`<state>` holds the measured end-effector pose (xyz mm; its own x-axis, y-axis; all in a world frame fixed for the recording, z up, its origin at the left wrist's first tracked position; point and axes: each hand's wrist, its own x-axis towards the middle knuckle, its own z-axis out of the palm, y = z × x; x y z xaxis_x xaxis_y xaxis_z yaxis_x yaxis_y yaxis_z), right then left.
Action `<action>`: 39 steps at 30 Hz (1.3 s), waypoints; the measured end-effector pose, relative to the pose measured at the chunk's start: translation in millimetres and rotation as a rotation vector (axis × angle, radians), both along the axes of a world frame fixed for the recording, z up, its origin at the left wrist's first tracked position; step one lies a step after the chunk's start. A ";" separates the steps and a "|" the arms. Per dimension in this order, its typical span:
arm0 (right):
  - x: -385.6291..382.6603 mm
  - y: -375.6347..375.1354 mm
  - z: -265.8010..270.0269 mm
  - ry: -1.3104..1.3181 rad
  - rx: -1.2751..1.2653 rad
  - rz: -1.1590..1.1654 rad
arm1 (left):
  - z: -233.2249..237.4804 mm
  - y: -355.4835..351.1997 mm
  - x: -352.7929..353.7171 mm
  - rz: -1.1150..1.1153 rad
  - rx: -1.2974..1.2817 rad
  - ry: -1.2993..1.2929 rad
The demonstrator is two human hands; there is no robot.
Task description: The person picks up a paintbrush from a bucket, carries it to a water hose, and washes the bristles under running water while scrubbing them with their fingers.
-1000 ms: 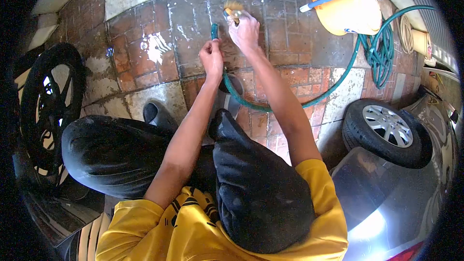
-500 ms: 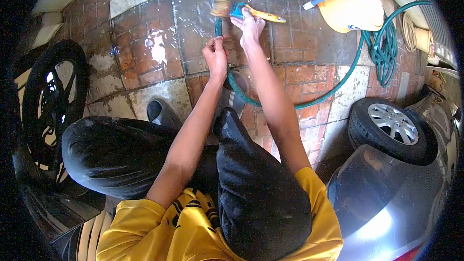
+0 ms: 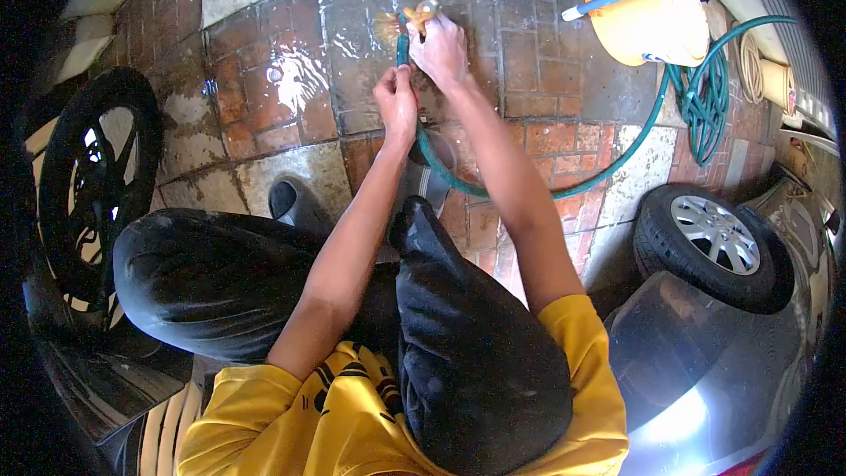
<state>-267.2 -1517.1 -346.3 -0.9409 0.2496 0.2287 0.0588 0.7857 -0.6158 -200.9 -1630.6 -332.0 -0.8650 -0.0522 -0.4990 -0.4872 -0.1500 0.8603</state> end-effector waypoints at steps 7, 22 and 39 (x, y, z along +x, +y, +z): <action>-17.8 37.7 17.0 0.076 0.414 0.455 | 9.1 -0.2 -1.3 0.026 0.032 -0.020; 30.0 20.2 3.7 0.087 0.269 0.288 | -1.3 -2.8 6.0 0.098 0.029 -0.006; -4.5 0.8 -18.3 -0.024 -1.019 -0.383 | 5.2 -7.3 9.0 0.028 0.025 -0.014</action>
